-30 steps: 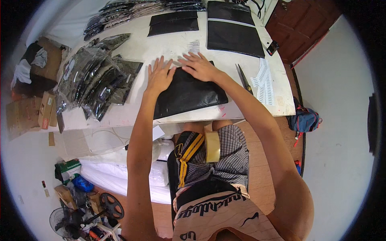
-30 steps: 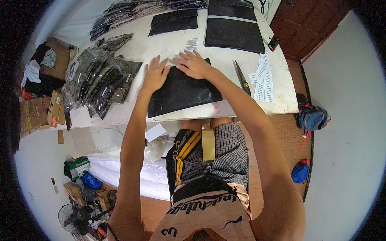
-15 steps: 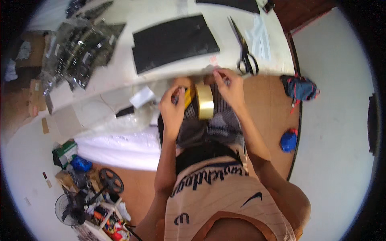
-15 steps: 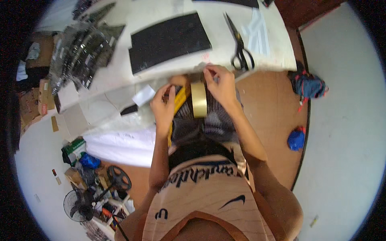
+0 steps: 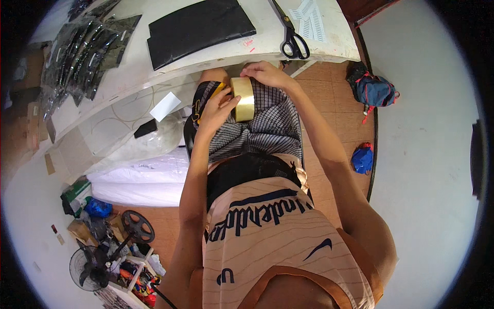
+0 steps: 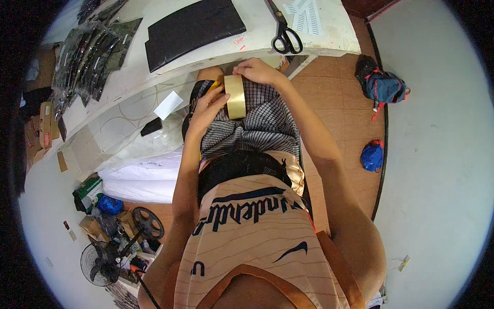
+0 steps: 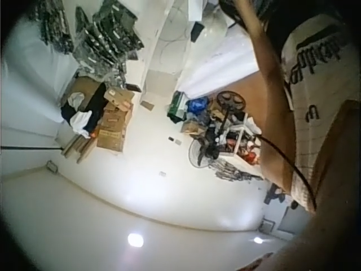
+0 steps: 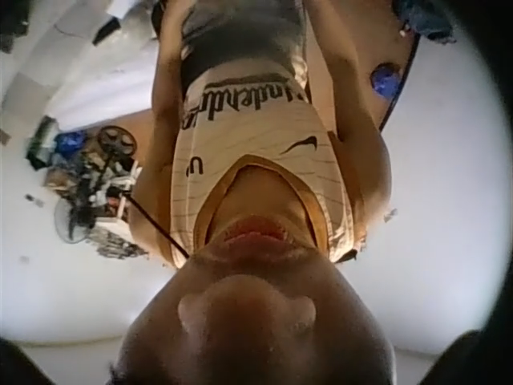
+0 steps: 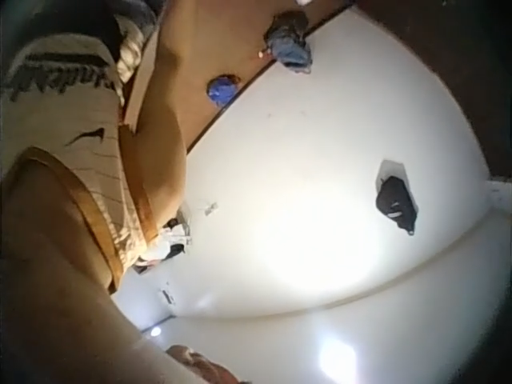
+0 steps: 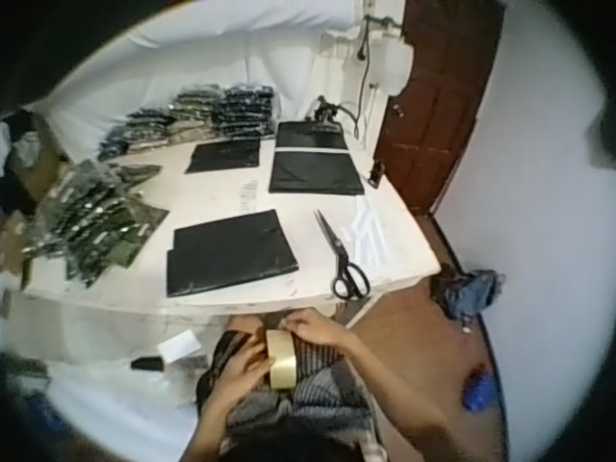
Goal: Packing fabric items into black mailers and sealing them with tape.
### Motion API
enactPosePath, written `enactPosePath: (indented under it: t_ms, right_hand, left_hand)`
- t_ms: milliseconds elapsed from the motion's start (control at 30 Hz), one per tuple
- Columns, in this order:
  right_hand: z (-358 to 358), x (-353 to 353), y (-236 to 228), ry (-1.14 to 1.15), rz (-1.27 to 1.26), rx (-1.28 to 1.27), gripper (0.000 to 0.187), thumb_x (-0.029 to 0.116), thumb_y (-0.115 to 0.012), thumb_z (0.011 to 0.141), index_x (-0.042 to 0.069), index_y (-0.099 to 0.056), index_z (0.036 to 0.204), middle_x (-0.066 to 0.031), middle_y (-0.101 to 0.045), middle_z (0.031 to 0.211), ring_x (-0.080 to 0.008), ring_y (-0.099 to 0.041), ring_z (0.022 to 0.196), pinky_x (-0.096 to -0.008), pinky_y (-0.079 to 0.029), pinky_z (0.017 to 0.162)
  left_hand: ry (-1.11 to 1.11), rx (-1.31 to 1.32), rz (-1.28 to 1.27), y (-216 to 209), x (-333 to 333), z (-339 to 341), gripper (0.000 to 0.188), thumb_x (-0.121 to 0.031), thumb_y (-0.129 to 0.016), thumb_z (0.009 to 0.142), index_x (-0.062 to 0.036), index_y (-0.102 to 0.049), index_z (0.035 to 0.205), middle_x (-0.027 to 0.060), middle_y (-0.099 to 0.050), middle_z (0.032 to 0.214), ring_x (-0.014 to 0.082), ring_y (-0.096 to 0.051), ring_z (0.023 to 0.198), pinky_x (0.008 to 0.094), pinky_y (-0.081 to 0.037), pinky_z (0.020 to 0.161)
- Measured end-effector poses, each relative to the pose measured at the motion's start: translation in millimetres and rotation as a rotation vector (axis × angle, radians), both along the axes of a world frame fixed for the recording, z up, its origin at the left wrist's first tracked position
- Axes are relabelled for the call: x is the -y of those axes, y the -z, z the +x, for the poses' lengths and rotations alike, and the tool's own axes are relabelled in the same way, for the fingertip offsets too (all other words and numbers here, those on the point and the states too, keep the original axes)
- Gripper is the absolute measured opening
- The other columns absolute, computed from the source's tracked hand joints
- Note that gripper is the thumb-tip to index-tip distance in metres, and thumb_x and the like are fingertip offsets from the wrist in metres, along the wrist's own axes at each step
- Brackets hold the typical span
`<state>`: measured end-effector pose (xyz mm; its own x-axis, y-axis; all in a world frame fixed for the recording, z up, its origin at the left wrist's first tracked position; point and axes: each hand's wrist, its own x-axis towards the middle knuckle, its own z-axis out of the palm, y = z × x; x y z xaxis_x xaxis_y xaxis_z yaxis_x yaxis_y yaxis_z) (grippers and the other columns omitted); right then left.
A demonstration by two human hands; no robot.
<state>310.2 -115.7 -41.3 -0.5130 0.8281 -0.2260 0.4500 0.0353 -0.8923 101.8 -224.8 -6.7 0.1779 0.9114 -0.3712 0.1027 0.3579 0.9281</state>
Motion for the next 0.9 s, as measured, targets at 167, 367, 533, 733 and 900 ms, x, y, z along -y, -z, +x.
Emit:
enactPosePath:
  t_ms: [167,367,533,733,900]
  right_hand:
    - [-0.3,-0.4,-7.6,-0.016,0.055,-0.010,0.031,0.027,-0.061,0.091,0.000,-0.071,0.103,-0.0131,-0.072,0.096,-0.0203,-0.065,0.091,-0.0318,-0.049,0.086]
    - [-4.4,-7.0,-8.0,-0.102,0.074,0.042,0.030,0.027,-0.064,0.088,0.003,-0.072,0.105,-0.0141,-0.072,0.095,-0.0220,-0.066,0.090,-0.0326,-0.050,0.084]
    - [-7.7,-16.2,10.7,-0.131,0.103,0.089,0.030,0.027,-0.070,0.084,0.005,-0.073,0.104,-0.0122,-0.073,0.091,-0.0201,-0.066,0.082,-0.0327,-0.051,0.079]
    - [-14.8,-23.7,-11.4,-0.187,-0.003,0.086,0.026,0.022,-0.074,0.085,0.001,-0.074,0.099,-0.0073,-0.072,0.090,-0.0123,-0.063,0.084,-0.0279,-0.050,0.079]
    - [-13.3,-25.6,-2.5,-0.137,-0.029,0.008,0.027,0.025,-0.070,0.086,0.002,-0.074,0.099,-0.0096,-0.073,0.091,-0.0153,-0.065,0.082,-0.0290,-0.050,0.079]
  left_hand:
    - [-0.021,0.028,-0.029,4.9,-1.0,-1.2,0.061,-0.026,-0.070,0.090,0.0095,-0.047,0.135,0.0194,-0.062,0.119,0.0188,-0.061,0.111,0.0252,-0.047,0.090]
    - [-0.027,0.008,-0.031,10.4,-3.1,-0.9,0.058,-0.027,-0.068,0.091,0.0077,-0.050,0.133,0.0149,-0.064,0.114,0.0156,-0.061,0.101,0.0246,-0.048,0.086]
    - [-0.031,-0.008,0.009,14.7,-4.5,0.3,0.055,-0.028,-0.068,0.092,0.0052,-0.052,0.133,0.0105,-0.066,0.107,0.0127,-0.061,0.092,0.0248,-0.049,0.082]
    - [-0.025,-0.022,-0.010,9.6,-5.8,-2.6,0.056,-0.026,-0.070,0.090,0.0095,-0.052,0.130,0.0173,-0.066,0.113,0.0162,-0.063,0.103,0.0241,-0.047,0.087]
    - [-0.051,0.006,-0.015,8.2,-5.3,-1.8,0.055,-0.026,-0.069,0.090,0.0102,-0.053,0.128,0.0170,-0.066,0.112,0.0164,-0.063,0.103,0.0245,-0.048,0.086]
